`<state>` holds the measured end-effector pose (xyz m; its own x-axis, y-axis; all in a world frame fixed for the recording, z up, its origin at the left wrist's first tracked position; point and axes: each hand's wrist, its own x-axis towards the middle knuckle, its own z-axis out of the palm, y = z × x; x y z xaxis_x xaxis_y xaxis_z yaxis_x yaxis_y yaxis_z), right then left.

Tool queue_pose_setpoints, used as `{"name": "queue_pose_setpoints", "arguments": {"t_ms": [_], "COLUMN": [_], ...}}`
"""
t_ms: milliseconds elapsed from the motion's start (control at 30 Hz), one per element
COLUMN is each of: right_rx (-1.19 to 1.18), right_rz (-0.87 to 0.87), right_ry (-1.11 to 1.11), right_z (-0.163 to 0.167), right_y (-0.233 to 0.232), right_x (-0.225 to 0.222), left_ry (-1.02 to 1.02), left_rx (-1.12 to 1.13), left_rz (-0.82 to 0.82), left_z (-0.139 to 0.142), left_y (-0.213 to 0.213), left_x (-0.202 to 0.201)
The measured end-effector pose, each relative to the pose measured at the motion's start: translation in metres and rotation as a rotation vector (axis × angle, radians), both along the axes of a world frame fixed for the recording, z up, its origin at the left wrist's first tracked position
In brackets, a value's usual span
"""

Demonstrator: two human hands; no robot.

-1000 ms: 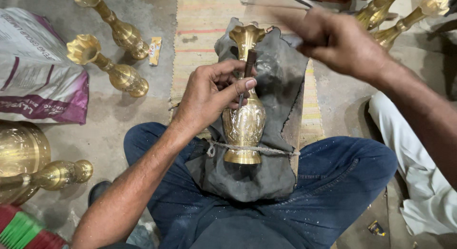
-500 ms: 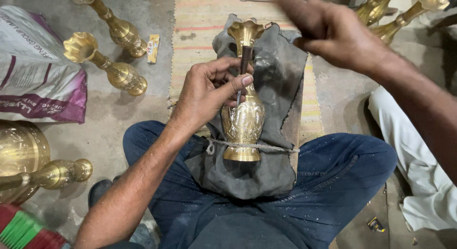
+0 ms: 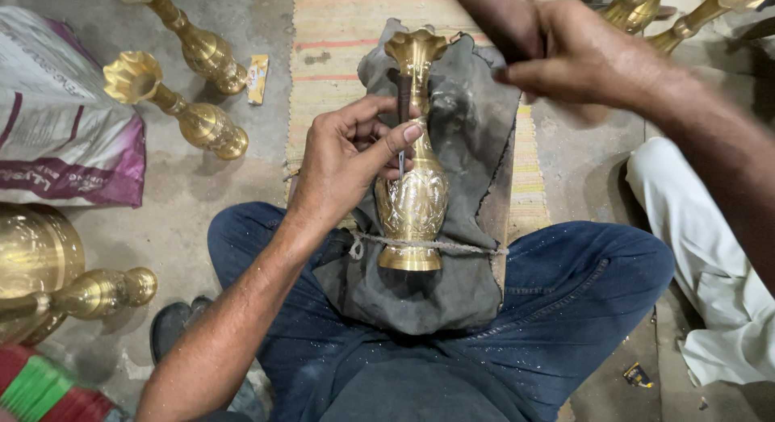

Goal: The person sits cross-legged and uses a chisel and wooden mallet to engrave a decorative pattern into a brass lamp base. They repeatedly tap the chisel along the surface to create fine lines and details.

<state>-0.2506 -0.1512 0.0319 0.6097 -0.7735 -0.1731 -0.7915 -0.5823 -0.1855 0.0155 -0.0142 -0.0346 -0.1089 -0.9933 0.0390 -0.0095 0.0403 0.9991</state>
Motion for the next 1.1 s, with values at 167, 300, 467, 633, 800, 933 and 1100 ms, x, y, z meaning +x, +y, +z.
{"name": "queue_pose_setpoints", "arguments": {"t_ms": [167,300,467,633,800,933,1100], "right_rx": [-0.122,-0.171,-0.03,0.007,-0.16,0.012,0.014], "right_rz": [0.083,0.109,0.037,-0.11,0.103,0.092,-0.01], "right_ry": [-0.082,0.052,-0.101,-0.088,-0.002,-0.026,-0.171], "right_z": [0.01,0.012,0.011,0.009,0.01,0.01,0.01], "right_y": [0.0,0.0,-0.001,0.001,0.001,0.002,0.011], "right_x": [0.005,0.007,0.009,0.01,0.012,0.015,0.018], "left_ry": [0.017,-0.009,0.014,0.07,0.077,0.08,0.167], "left_rx": [0.019,0.032,0.021,0.015,0.06,0.017,-0.013], "left_rz": [0.005,0.015,0.009,0.023,0.027,0.049,0.086], "left_z": [-0.001,-0.001,0.0,0.0,0.001,0.0,-0.003], "left_y": [0.002,0.002,0.001,0.007,0.006,0.011,0.019], "left_x": [-0.001,0.0,0.001,-0.001,-0.001,-0.002,-0.005]}}
